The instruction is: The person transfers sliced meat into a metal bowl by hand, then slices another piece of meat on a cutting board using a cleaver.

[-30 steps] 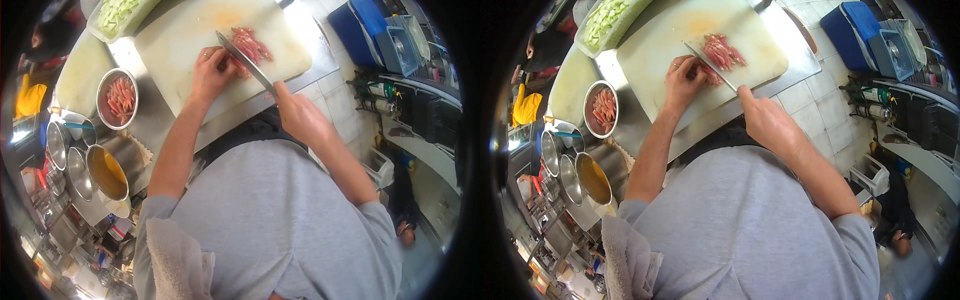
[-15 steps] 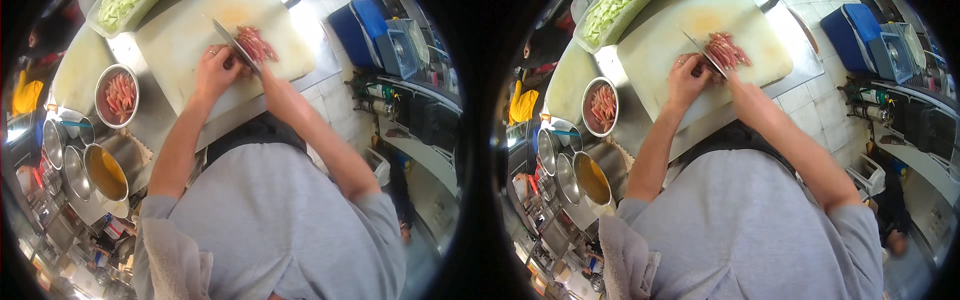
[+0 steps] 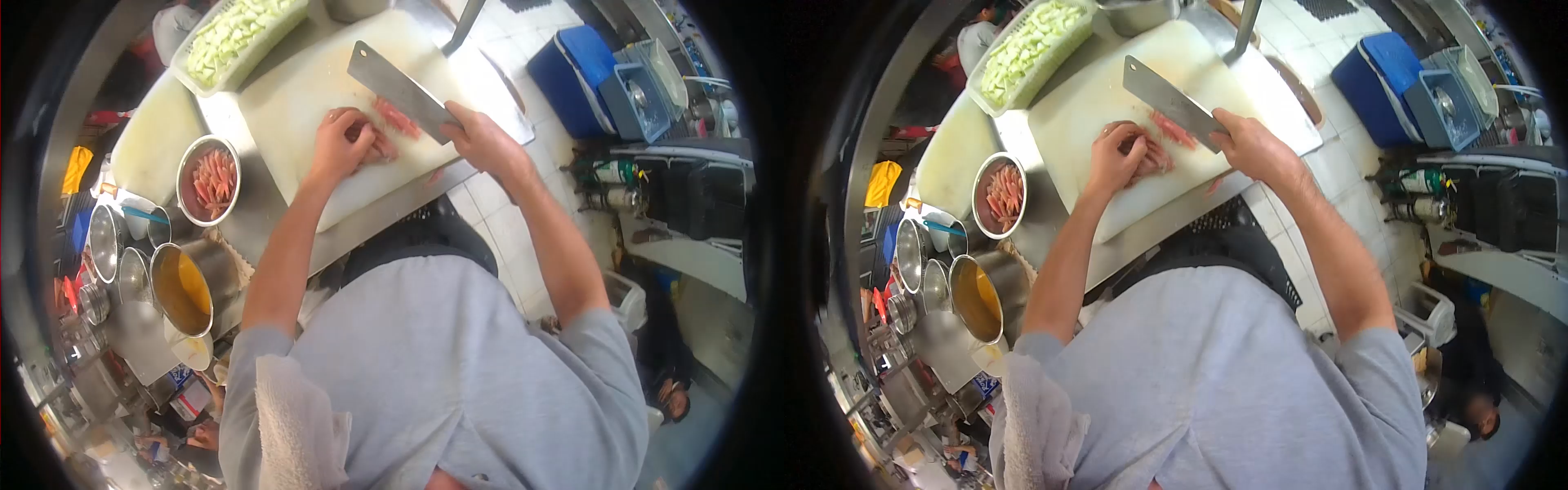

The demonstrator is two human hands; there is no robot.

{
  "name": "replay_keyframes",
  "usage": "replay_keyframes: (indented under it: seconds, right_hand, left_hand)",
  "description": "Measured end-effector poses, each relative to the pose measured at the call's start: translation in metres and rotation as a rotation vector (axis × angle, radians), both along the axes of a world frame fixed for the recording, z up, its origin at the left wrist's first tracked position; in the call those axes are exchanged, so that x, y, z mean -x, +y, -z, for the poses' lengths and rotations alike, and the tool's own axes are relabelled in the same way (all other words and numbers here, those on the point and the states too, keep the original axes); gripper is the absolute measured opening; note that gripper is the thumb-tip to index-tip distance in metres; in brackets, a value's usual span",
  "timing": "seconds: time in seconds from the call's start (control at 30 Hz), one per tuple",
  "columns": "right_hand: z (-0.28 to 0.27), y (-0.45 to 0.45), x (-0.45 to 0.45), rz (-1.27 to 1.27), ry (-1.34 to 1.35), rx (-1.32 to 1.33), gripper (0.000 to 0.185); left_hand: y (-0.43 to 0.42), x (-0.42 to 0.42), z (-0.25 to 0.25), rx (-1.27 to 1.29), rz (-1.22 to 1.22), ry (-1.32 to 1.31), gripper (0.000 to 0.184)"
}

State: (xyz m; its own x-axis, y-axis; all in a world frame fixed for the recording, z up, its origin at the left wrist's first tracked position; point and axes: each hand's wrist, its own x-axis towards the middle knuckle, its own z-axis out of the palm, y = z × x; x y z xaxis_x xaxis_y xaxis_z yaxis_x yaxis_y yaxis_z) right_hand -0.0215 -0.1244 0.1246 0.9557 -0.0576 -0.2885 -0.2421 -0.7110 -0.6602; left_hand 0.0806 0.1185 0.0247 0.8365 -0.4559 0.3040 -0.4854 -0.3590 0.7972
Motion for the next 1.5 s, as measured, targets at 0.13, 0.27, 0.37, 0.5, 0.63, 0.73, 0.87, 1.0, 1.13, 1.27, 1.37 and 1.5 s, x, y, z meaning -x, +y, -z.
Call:
replay_keyframes:
  seconds: [0.13,0.27,0.37,0.5,0.63,0.73,0.87,1.0,1.13,1.27,1.37,1.5]
  right_hand:
    - [-0.015,-0.021,-0.01,-0.023,-0.065,-0.043,0.021]
    - [0.02,-0.056,-0.022,-0.07,-0.199,-0.036,0.028]
    - [0.059,-0.079,-0.033,-0.164,-0.326,0.047,0.025]
    - [0.064,-0.089,-0.041,-0.269,-0.289,0.052,0.026]
    - [0.07,-0.086,-0.047,-0.3,-0.299,0.099,0.026]
    - [0.077,-0.086,-0.045,-0.324,-0.298,0.082,0.022]
    - [0.095,-0.085,-0.047,-0.338,-0.343,0.129,0.019]
    - [0.065,-0.077,-0.037,-0.363,-0.317,0.138,0.019]
    - [0.059,-0.08,-0.043,-0.335,-0.283,0.138,0.018]
    - [0.067,-0.086,-0.051,-0.284,-0.242,0.044,0.02]
    - [0.078,-0.092,-0.051,-0.278,-0.224,0.05,0.023]
    - [0.046,-0.082,-0.043,-0.248,-0.104,0.055,0.025]
  left_hand:
    - [-0.004,0.032,-0.037,-0.128,-0.055,-0.072,0.017]
    - [-0.045,0.112,-0.02,-0.337,0.17,-0.072,0.012]
    - [-0.078,0.136,-0.008,-0.46,0.025,-0.033,0.018]
    - [-0.097,0.146,0.007,-0.518,-0.119,-0.097,0.013]
    - [-0.105,0.151,0.01,-0.625,-0.206,-0.028,0.017]
    - [-0.107,0.155,0.037,-0.425,-0.299,-0.102,0.018]
    - [-0.104,0.155,0.034,-0.406,-0.306,-0.174,0.022]
    - [-0.101,0.151,0.026,-0.566,-0.172,0.013,0.018]
    - [-0.1,0.151,0.021,-0.597,-0.14,-0.067,0.018]
    - [-0.104,0.157,-0.001,-0.414,-0.159,0.045,0.016]
    - [-0.104,0.13,-0.051,-0.354,-0.194,0.109,0.017]
    - [-0.107,0.082,-0.038,-0.318,-0.432,-0.123,0.019]
